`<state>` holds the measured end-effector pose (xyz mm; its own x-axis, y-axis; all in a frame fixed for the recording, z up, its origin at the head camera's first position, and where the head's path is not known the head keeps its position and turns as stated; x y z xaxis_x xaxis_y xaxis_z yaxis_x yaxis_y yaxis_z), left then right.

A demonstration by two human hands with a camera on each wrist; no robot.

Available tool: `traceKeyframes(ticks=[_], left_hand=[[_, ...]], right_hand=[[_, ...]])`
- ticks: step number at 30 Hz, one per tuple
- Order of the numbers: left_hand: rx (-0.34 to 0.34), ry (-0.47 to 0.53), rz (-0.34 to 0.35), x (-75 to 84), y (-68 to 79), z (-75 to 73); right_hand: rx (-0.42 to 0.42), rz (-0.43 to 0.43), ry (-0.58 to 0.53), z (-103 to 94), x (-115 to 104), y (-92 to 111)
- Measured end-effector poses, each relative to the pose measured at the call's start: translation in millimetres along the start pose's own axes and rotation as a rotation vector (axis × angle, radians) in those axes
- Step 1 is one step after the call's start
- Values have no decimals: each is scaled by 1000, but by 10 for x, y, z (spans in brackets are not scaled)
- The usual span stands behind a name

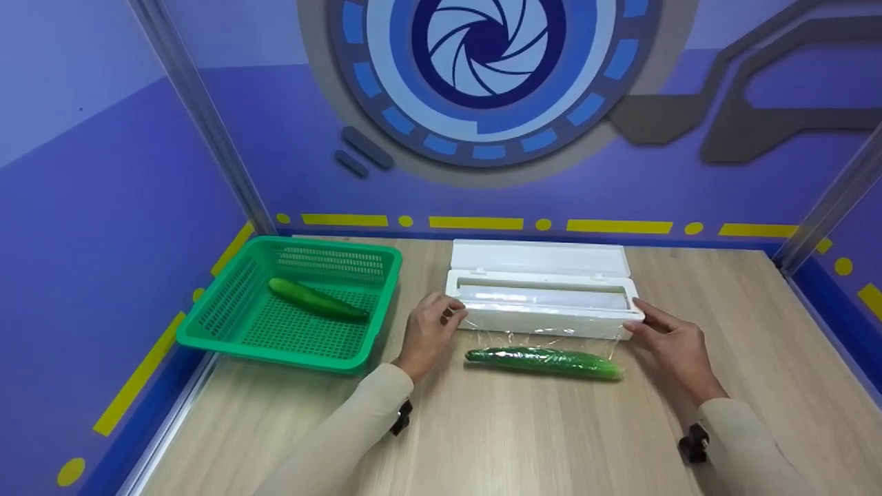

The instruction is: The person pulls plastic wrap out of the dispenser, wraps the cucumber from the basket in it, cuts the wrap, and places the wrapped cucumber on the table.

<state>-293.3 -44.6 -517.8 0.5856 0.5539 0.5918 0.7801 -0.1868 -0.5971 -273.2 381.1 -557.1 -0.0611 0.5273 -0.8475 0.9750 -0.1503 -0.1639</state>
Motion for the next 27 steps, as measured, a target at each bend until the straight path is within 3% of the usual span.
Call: traceKeyframes(ticks=[7, 10, 15, 27], left_hand=[[-131, 55, 120, 40, 145, 124], [-186, 75, 142, 43, 197, 177], [-243, 82, 137, 43, 244, 238], [-300, 72, 108, 32, 273, 280]], right_hand=[[9, -37, -22, -7, -16, -3], [15, -49, -19, -6, -17, -1], [6, -39, 17, -6, -4, 1], [-81, 13, 12, -38, 9, 16]])
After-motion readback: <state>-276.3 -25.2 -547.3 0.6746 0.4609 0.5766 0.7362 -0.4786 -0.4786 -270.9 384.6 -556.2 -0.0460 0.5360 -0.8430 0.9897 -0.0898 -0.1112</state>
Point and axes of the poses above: each hand's wrist, its own y-axis away from the middle knuckle, its own z-axis out of the palm, x = y × z, the point moved 5 cm from there along -y, towards the middle knuckle, and after that the axes turned 1 degree about y, right-handed, at the moved point
